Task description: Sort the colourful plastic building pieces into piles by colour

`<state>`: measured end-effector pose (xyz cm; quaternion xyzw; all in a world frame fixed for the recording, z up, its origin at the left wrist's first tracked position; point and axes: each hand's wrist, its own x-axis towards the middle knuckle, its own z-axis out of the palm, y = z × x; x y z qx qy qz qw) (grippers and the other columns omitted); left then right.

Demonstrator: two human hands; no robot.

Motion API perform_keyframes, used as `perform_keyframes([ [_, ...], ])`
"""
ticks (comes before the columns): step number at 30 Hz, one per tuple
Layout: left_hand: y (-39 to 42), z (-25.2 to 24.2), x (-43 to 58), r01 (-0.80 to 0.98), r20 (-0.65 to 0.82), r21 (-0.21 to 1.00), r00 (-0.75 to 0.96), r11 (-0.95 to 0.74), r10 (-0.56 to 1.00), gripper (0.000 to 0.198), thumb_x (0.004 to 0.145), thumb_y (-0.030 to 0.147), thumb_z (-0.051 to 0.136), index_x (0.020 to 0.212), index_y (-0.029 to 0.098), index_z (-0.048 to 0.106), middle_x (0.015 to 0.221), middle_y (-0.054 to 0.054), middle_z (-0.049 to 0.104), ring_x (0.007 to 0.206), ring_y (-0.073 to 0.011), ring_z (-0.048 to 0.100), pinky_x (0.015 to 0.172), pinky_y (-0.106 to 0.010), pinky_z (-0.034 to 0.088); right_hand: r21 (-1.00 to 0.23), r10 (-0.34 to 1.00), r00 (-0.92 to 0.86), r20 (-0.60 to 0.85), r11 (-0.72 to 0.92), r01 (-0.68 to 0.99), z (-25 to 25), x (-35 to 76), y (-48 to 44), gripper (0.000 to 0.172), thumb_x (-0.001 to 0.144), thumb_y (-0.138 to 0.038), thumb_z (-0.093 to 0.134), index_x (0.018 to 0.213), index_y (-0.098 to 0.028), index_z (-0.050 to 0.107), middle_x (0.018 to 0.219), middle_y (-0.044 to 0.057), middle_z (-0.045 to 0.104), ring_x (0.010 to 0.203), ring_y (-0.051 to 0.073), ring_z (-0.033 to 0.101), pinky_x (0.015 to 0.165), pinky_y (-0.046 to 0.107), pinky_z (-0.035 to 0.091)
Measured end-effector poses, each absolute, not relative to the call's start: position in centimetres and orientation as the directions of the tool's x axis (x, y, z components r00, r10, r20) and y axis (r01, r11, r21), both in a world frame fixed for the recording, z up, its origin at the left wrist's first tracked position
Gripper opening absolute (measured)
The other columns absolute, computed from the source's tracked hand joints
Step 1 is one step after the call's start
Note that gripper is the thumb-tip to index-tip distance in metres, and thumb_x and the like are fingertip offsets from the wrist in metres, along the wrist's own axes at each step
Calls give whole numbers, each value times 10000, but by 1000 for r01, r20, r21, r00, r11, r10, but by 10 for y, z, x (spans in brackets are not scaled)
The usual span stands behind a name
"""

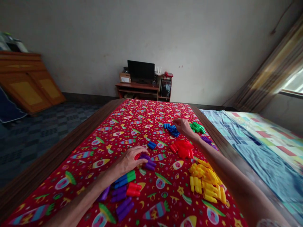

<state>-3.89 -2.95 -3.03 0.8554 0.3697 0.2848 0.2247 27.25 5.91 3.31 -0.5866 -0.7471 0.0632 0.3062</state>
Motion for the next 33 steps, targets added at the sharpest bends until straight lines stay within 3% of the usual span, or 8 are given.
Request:
perform_keyframes([
  [5,-24,-31,-46,546,286,629,501,-554,817,248,850,355,587,1002,201,708,1094,-89,731,1050,-237,665,970,-363,497,-354,671,-713,202,729,586,23,213,31,321,829,-150,601,1137,-160,693,835,55,737,733,138,647,644,211,441],
  [8,-24,-33,-49,563,233,642,503,-520,832,265,845,338,582,1032,196,706,1128,-93,721,1059,-236,661,983,-359,491,-309,551,-830,89,807,503,10,186,19,325,819,-102,607,1128,-168,685,935,66,739,814,143,651,700,216,457],
  [12,-25,-30,-58,573,128,637,580,-515,804,361,830,361,615,1155,215,675,1270,-86,658,1162,-242,610,1034,-353,459,-202,671,-736,89,736,646,11,184,22,298,882,-94,516,1120,-166,680,1036,93,728,896,158,658,753,228,449],
  [17,-26,-24,-65,570,14,601,694,-561,720,576,798,301,667,1356,233,538,1491,-86,467,1380,-255,413,1139,-372,341,-71,944,-306,124,316,946,39,222,47,304,974,-286,447,1193,-204,641,1055,99,723,958,205,660,741,252,437],
  [21,-24,-25,-63,603,21,587,656,-541,754,519,755,223,670,1269,195,607,1404,-110,543,1310,-260,491,1108,-357,378,-28,986,-79,144,84,996,41,248,63,298,977,-270,434,1141,-156,656,1035,149,714,934,226,655,715,266,422],
  [25,-24,-21,-60,611,40,624,598,-488,801,530,702,262,707,1224,197,643,1308,-103,622,1221,-270,562,1077,-375,410,-43,978,-120,168,128,991,33,262,65,263,952,-255,490,1058,-107,679,944,152,710,836,196,636,649,242,379],
  [30,-22,-20,-62,451,55,835,502,-316,863,526,810,487,621,1251,201,610,1154,-94,714,1055,-252,672,921,-349,523,-62,948,-190,253,212,975,42,258,56,382,996,-207,340,901,-79,687,744,93,667,641,127,540,591,237,308],
  [33,-20,-23,-62,414,87,872,395,-262,914,598,881,585,500,1305,166,555,1032,-97,748,953,-250,706,863,-362,544,-164,876,-373,304,434,886,47,235,41,326,985,-231,396,916,-101,687,683,43,641,581,99,500,573,225,302],
])
